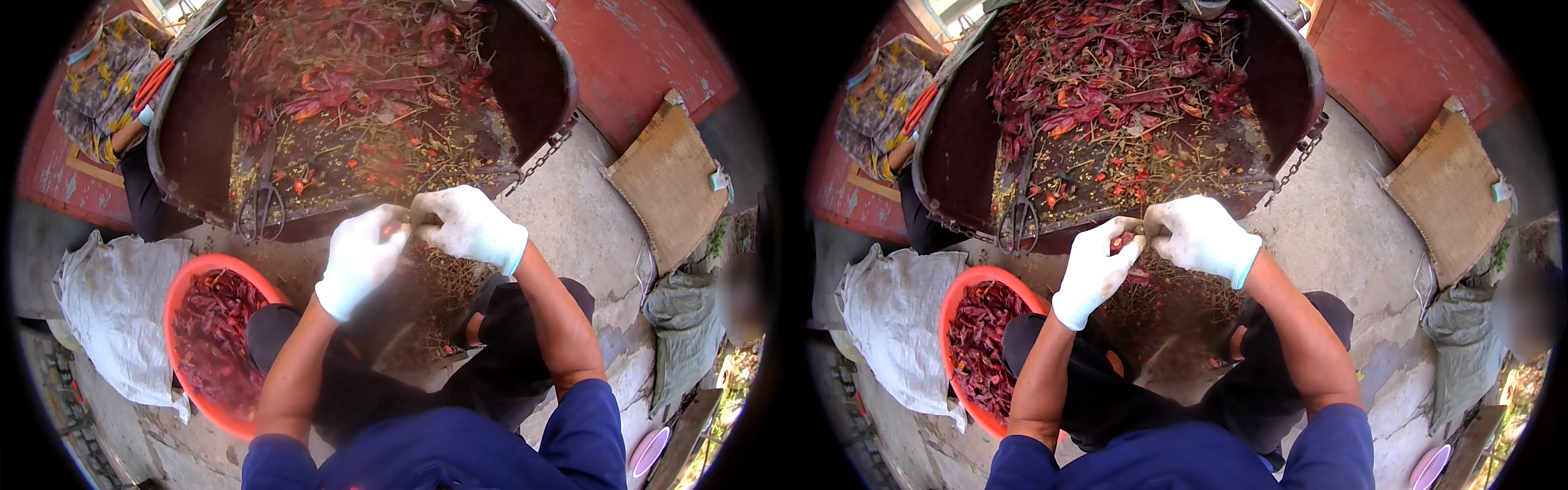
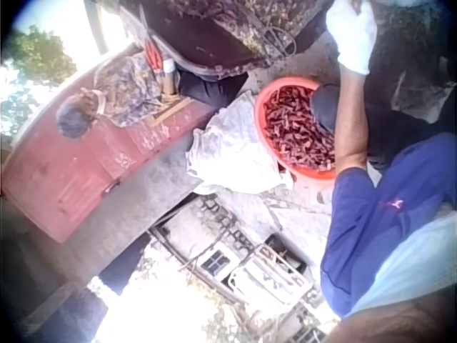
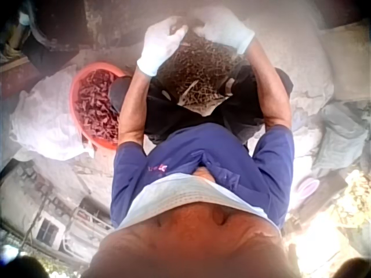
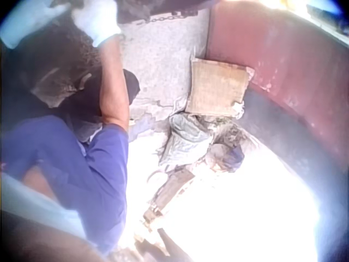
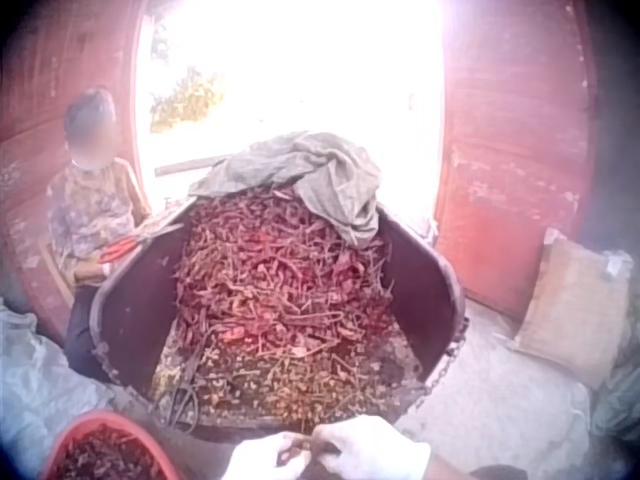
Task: The person sits on the ground and manually removes stems from dried red chilies, placing the destemmed chilies into a red plastic basin. A second person is visible in the background performing a similar task.
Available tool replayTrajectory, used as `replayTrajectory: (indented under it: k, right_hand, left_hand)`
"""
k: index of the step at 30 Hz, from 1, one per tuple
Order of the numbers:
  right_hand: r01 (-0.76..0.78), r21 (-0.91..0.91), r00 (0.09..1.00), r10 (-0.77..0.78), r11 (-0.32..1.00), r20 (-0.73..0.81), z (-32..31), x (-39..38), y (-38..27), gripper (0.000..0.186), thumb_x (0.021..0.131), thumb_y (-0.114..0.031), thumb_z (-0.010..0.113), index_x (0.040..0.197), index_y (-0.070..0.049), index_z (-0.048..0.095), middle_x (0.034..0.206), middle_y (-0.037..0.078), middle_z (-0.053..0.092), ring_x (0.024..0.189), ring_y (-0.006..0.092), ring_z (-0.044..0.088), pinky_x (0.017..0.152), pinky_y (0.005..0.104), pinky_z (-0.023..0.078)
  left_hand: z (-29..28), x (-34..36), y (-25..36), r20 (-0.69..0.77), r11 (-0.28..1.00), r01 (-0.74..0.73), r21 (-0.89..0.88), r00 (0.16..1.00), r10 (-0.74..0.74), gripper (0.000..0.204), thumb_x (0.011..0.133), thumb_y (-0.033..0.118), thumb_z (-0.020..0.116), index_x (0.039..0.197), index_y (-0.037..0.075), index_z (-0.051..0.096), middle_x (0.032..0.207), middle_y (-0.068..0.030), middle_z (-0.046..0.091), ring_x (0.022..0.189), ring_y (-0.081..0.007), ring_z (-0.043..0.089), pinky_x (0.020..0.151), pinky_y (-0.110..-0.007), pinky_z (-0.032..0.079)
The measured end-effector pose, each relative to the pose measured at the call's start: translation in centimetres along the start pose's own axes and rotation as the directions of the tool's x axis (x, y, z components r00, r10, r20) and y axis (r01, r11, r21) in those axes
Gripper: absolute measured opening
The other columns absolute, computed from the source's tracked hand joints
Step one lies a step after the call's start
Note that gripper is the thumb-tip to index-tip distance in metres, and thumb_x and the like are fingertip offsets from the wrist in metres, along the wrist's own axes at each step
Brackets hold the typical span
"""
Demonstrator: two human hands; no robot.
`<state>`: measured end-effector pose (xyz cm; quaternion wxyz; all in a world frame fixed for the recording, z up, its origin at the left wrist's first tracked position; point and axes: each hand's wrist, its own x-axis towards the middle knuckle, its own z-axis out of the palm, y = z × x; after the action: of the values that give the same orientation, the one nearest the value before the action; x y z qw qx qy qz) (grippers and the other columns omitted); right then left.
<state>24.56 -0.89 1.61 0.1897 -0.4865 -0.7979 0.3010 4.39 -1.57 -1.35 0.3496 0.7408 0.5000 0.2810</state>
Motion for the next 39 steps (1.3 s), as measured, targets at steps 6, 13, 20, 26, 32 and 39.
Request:
replayTrajectory:
  k: [6,13,20,26,32,39]
  right_hand:
    - [0.014,0.114,0.999,-0.009,0.993,-0.041,-0.3,0.2,0.1,0.015,0.078,-0.015,0.066,0.09,-0.006,0.071,0.085,0.016,0.071,0.082,0.0351,0.07,0.076,0.0426,0.055]
    - [0.016,0.144,0.998,-0.008,0.989,-0.059,0.1,0.4,0.1,0.017,0.077,-0.014,0.065,0.091,-0.006,0.072,0.086,0.016,0.071,0.083,0.0341,0.07,0.077,0.0419,0.055]
    - [0.002,0.151,0.999,0.006,0.989,-0.051,0.3,0.6,-0.1,0.017,0.077,-0.014,0.065,0.092,-0.006,0.072,0.086,0.017,0.071,0.084,0.0342,0.07,0.077,0.0422,0.055]
    - [0.012,0.089,0.998,-0.006,0.996,-0.066,0.3,0.6,-0.3,0.016,0.078,-0.015,0.066,0.092,-0.008,0.071,0.086,0.016,0.071,0.084,0.0354,0.07,0.077,0.043,0.055]
    - [-0.008,0.064,0.999,0.011,0.998,-0.041,0.3,0.5,-0.3,0.015,0.079,-0.011,0.065,0.092,-0.005,0.069,0.085,0.017,0.07,0.081,0.0345,0.07,0.075,0.0416,0.055]
    - [0.03,0.087,0.997,-0.023,0.996,-0.073,0.2,0.6,-0.2,0.016,0.079,-0.014,0.063,0.091,-0.006,0.07,0.087,0.016,0.072,0.085,0.0358,0.07,0.078,0.0429,0.055]
  left_hand:
    - [-0.1,0.3,0.2,-0.018,0.99,0.047,-0.13,0.999,-0.05,0.023,0.093,0.013,0.068,0.112,0.0,0.07,0.088,-0.0104,0.072,0.08,-0.0105,0.066,0.073,-0.029,0.055]
    - [-0.3,0.1,0.0,-0.045,0.998,0.028,-0.064,0.998,-0.031,0.024,0.093,0.013,0.068,0.112,-0.001,0.07,0.089,-0.0114,0.071,0.08,-0.01,0.065,0.072,-0.029,0.055]
    - [-0.7,-0.1,0.5,-0.038,0.985,0.063,-0.163,0.997,-0.071,0.024,0.093,0.013,0.068,0.112,-0.001,0.07,0.089,-0.0113,0.072,0.078,-0.0105,0.065,0.072,-0.028,0.055]
    - [-0.3,0.0,0.0,-0.072,0.997,0.032,-0.063,0.997,-0.037,0.024,0.092,0.013,0.069,0.111,0.0,0.07,0.087,-0.0115,0.072,0.078,-0.0122,0.067,0.076,-0.03,0.054]
    - [0.0,0.0,-0.3,-0.091,0.999,-0.034,0.013,0.995,0.035,0.023,0.092,0.014,0.069,0.111,0.002,0.071,0.089,-0.0145,0.073,0.079,-0.0156,0.07,0.077,-0.03,0.054]
    - [-0.1,0.1,-0.2,-0.101,0.999,-0.037,0.007,0.994,0.038,0.023,0.092,0.014,0.068,0.111,0.001,0.071,0.089,-0.0152,0.073,0.079,-0.0156,0.07,0.076,-0.03,0.054]
